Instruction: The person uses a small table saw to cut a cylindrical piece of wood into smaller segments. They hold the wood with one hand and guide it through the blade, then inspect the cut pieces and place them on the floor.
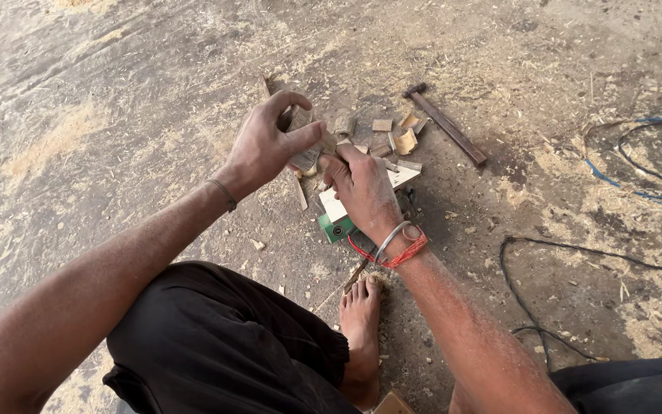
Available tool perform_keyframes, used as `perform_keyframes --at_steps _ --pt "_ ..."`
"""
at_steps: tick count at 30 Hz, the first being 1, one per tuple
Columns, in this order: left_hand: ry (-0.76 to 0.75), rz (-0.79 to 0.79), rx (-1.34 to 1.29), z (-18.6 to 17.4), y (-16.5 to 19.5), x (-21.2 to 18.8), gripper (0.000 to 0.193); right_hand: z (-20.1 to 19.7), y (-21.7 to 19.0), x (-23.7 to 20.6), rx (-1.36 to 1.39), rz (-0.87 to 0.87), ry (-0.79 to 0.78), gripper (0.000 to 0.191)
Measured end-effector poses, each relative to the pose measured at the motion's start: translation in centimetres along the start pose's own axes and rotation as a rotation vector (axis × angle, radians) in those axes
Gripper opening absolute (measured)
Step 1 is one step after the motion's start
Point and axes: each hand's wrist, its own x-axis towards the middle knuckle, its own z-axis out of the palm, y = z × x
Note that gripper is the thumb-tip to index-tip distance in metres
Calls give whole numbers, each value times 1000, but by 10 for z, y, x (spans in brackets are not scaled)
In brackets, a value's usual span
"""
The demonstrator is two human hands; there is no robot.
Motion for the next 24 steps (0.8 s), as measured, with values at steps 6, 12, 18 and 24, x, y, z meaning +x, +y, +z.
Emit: perform_keyframes --at_steps 6,12,18,24 --pt "57 28 46 9 4 -5 57 5 2 -1 -157 -78 107 49" --pt "27 -54 63 13 -1 -7 58 13 4 -3 -214 -67 149 52" --pt "65 -13 123 18 -10 -7 57 19 10 -1 -207 -7 126 52" --pt "-39 -201 66 13 -7 -6 56 21 20 1 -115 -27 24 53"
